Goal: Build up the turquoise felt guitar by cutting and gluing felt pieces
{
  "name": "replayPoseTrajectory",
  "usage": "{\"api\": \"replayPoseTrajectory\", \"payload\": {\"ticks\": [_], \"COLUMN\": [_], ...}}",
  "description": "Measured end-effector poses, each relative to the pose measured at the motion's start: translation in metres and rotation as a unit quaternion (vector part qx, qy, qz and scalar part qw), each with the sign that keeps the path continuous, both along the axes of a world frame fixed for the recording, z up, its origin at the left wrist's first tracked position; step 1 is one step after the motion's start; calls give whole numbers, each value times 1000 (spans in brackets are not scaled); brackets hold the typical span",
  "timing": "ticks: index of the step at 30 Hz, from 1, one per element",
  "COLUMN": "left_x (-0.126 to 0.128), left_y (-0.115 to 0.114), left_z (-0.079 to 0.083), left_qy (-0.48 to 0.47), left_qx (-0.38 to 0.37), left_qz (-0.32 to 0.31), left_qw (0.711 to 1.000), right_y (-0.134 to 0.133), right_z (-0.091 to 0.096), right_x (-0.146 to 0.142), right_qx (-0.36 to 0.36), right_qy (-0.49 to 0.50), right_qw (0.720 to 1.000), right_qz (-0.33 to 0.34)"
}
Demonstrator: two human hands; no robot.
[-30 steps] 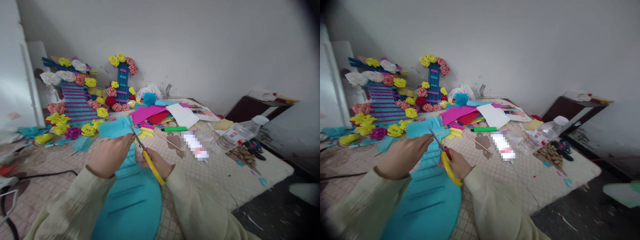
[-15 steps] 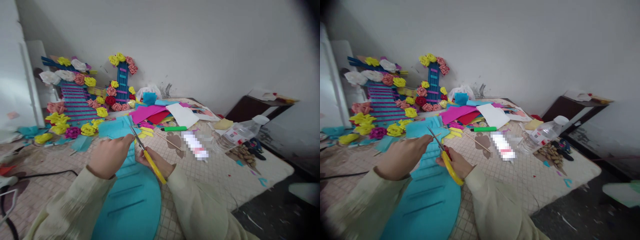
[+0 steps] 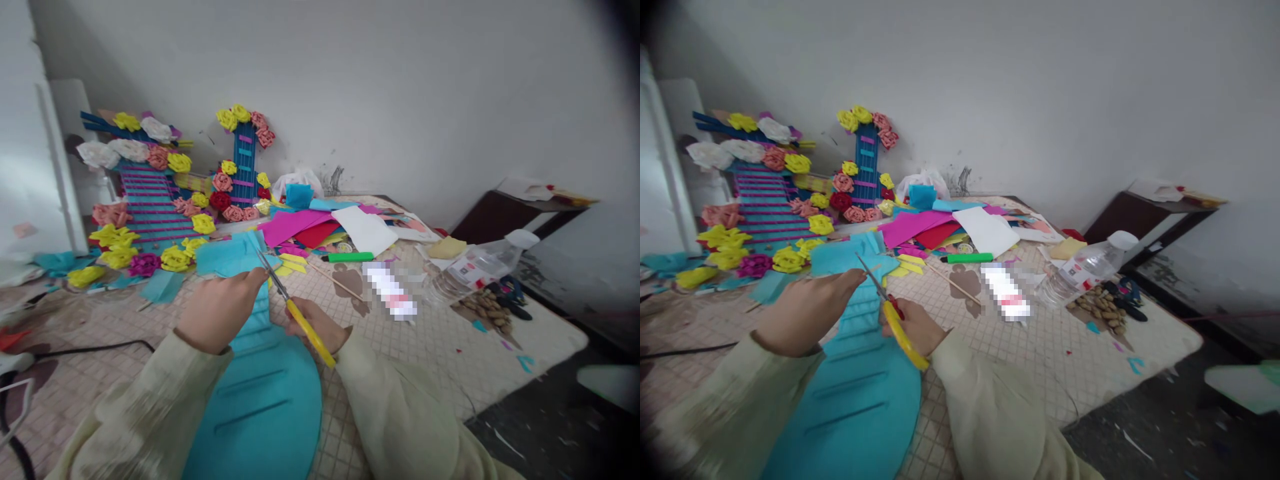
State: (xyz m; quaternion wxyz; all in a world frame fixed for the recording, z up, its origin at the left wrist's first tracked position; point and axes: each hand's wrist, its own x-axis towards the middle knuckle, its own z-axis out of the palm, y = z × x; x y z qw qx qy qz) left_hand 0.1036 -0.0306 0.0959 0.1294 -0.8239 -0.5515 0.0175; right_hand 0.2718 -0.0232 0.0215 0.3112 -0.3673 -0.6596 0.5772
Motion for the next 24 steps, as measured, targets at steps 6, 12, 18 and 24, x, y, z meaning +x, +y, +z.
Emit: {"api": "replayPoseTrajectory", "payload": {"ticks": [6,12,18,24], "left_x": [1,0,-2,3], "left_y": [0,4,5,-1], "left_z": [0,-7,-12,-8], "left_qy": [-3,-12,-19,-12], "left_qx": [5,23,29,22], "left_qz": [11,10,-2,10], "left_qw": [1000,1000,999,1000], "right_y": [2,3,0,-3], "right_z": [-5,-6,-2,2], "right_x": [-2,0,3,1], "right_qx": [-46,-49,15,29], "right_qy": [48,33,-6,-17], "right_qw": [998,998,1000,999], "right_qz": [-1,4,4,2]}}
